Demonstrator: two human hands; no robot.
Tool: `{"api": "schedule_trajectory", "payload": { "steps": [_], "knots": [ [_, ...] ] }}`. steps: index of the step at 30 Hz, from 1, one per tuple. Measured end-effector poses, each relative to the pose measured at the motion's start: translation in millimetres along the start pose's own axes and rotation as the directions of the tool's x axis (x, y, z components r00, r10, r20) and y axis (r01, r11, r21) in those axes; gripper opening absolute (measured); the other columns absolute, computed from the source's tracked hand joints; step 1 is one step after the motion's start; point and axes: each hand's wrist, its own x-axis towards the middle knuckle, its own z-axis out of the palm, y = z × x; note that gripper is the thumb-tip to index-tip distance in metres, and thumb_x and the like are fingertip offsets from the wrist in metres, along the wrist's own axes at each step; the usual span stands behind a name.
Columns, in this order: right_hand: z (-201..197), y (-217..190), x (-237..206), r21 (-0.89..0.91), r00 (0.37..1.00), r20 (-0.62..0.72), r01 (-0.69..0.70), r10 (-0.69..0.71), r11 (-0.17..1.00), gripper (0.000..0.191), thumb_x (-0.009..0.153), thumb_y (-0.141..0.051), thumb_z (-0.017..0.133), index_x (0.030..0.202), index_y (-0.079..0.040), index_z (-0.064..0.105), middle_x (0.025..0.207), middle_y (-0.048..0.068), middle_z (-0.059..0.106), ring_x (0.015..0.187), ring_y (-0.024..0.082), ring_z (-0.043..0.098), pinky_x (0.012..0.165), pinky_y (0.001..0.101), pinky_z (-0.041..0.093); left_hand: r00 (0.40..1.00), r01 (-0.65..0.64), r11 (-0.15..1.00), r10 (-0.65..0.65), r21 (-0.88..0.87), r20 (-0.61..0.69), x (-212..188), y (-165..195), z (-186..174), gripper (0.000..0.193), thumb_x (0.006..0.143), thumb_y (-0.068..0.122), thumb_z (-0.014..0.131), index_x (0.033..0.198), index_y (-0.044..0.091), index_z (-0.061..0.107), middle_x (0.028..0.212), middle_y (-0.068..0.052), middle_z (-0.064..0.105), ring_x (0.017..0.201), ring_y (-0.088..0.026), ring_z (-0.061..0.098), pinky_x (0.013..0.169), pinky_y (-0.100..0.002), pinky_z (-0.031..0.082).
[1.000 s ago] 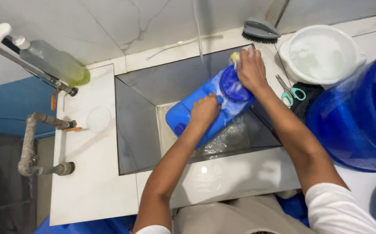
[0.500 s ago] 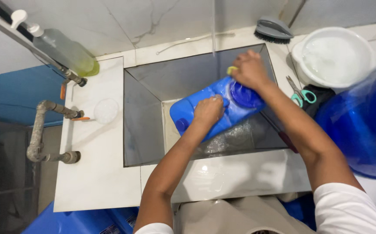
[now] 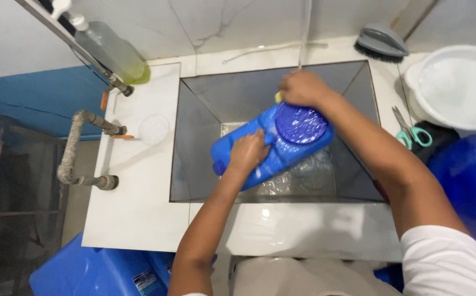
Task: The person scrubs a large blue water dispenser bottle with a sponge under running water in a sink, rinses it, wipes it with a black cloth, and scrubs its blue cap with a toothbrush. They fill the bottle with water, fit a shrink-seal cap and shrink it with a heat gun, then carry and arrange blue jugs on the floor before washing another jug.
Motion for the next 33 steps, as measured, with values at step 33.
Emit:
{"api": "schedule_trajectory", "payload": {
  "steps": [33],
  "knots": [
    [211, -96, -58, 0.321, 0.905, -0.413, 0.248, -0.1, 0.914, 0.031, 0.077, 0.007, 0.051, 0.107, 0.006, 0.059, 0.122, 0.03, 0.053, 0.119, 0.049, 0.049, 0.108, 0.0582, 0.038, 0.781, 0.503, 0.735, -0.612, -0.455, -0.125, 44, -130, -1, 0.066, 0.101, 0.051, 0.05, 0.102, -0.013, 0.065, 0.101, -0.041, 0.066, 0.104, -0.056, 0.064, 0.093, -0.057, 0.049]
  ]
}}
